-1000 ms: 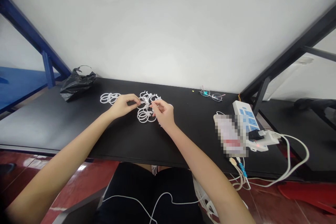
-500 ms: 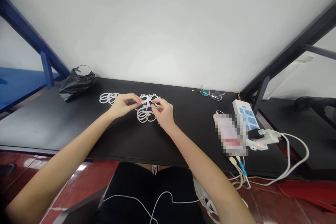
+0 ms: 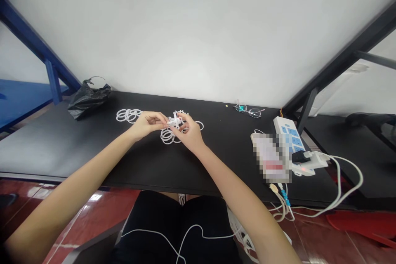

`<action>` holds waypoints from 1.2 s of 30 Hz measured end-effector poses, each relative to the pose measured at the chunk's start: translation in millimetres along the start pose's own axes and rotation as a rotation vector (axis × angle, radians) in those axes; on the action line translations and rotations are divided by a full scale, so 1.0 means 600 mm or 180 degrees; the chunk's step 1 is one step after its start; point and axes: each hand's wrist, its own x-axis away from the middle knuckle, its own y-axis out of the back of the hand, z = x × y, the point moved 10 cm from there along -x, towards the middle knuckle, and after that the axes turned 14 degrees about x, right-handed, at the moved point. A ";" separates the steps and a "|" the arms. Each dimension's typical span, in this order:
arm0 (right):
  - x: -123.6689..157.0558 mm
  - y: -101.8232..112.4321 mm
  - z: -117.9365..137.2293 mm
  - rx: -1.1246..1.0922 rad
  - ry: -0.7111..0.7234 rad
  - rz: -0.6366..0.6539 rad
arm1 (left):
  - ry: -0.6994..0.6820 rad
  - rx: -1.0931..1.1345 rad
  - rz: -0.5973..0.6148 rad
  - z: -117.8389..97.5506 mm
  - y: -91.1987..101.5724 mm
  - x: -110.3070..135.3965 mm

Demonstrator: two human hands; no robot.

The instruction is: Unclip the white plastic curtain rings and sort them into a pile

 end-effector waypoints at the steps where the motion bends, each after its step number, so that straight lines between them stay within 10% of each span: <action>1: -0.001 0.001 -0.001 -0.0028 0.0002 -0.0034 | 0.0005 0.0051 -0.0057 0.001 0.004 -0.001; 21: -0.005 0.041 -0.047 -0.0644 -0.0761 -0.0707 | 0.0166 0.0535 -0.0857 0.009 0.054 -0.004; 36: -0.012 0.012 -0.016 -0.1294 -0.0376 -0.0317 | 0.1049 0.0155 0.0158 0.066 -0.010 0.008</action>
